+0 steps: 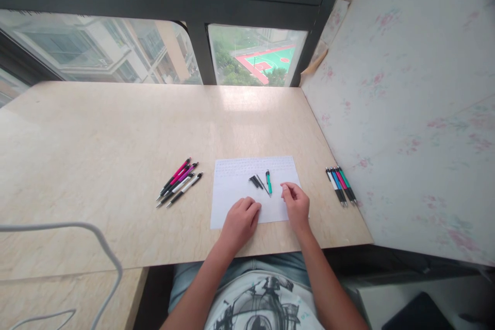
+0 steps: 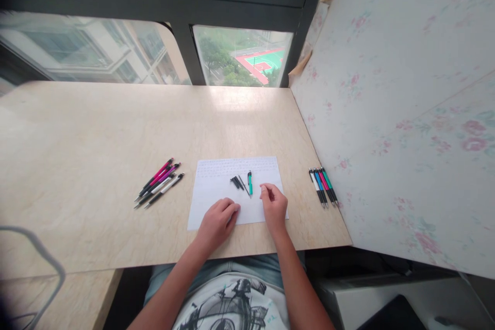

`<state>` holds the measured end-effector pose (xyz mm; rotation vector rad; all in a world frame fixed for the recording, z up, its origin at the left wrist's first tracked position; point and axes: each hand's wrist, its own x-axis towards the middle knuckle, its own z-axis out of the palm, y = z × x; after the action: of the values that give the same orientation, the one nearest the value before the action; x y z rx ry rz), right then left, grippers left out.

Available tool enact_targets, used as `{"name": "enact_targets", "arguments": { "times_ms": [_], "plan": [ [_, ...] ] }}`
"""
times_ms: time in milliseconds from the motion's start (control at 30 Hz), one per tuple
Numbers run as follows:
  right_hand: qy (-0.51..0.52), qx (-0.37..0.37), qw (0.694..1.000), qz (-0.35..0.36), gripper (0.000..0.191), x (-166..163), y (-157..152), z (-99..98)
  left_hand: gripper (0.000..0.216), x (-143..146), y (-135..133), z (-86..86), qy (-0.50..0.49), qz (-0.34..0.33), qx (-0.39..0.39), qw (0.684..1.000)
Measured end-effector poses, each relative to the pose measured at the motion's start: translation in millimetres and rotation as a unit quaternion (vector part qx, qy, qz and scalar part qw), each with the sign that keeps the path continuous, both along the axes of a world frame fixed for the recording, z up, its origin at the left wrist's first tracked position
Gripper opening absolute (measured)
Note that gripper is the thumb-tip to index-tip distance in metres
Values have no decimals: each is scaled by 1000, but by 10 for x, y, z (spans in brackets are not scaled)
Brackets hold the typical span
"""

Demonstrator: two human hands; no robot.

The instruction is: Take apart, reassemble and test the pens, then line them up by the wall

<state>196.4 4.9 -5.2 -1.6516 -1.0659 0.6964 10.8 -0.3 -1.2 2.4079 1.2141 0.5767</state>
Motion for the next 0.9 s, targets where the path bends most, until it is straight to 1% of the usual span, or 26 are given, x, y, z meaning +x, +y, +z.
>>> {"name": "enact_targets", "arguments": {
  "times_ms": [233, 400, 467, 567, 667, 733, 833, 900],
  "plan": [
    [-39, 6, 999, 0, 30, 214, -36, -79, 20, -8, 2, -10, -11, 5, -1, 1000],
    [-36, -2, 999, -12, 31, 284, -52, -118, 20, -9, -1, -7, -13, 4, -12, 1000],
    [-38, -6, 999, -8, 32, 294, -45, -116, 20, -9, 1, -5, -17, 3, -6, 1000],
    [-58, -23, 998, 18, 32, 290, -17, -79, 20, -11, 6, 2, -23, 2, 1, 1000],
    [-104, -35, 993, 45, 31, 250, 24, -21, 20, -12, 7, 6, -23, 1, -3, 1000],
    [-154, -43, 985, 60, 29, 190, 54, 16, 20, -11, 5, 6, -17, 0, -8, 1000],
    [-250, -73, 962, 84, 22, 54, 93, 60, 20, -9, 2, 8, -9, 1, -12, 1000],
    [-302, -97, 944, 88, 19, -43, 113, 80, 20, -11, 1, 21, -12, 3, -14, 1000]
  ]
}}
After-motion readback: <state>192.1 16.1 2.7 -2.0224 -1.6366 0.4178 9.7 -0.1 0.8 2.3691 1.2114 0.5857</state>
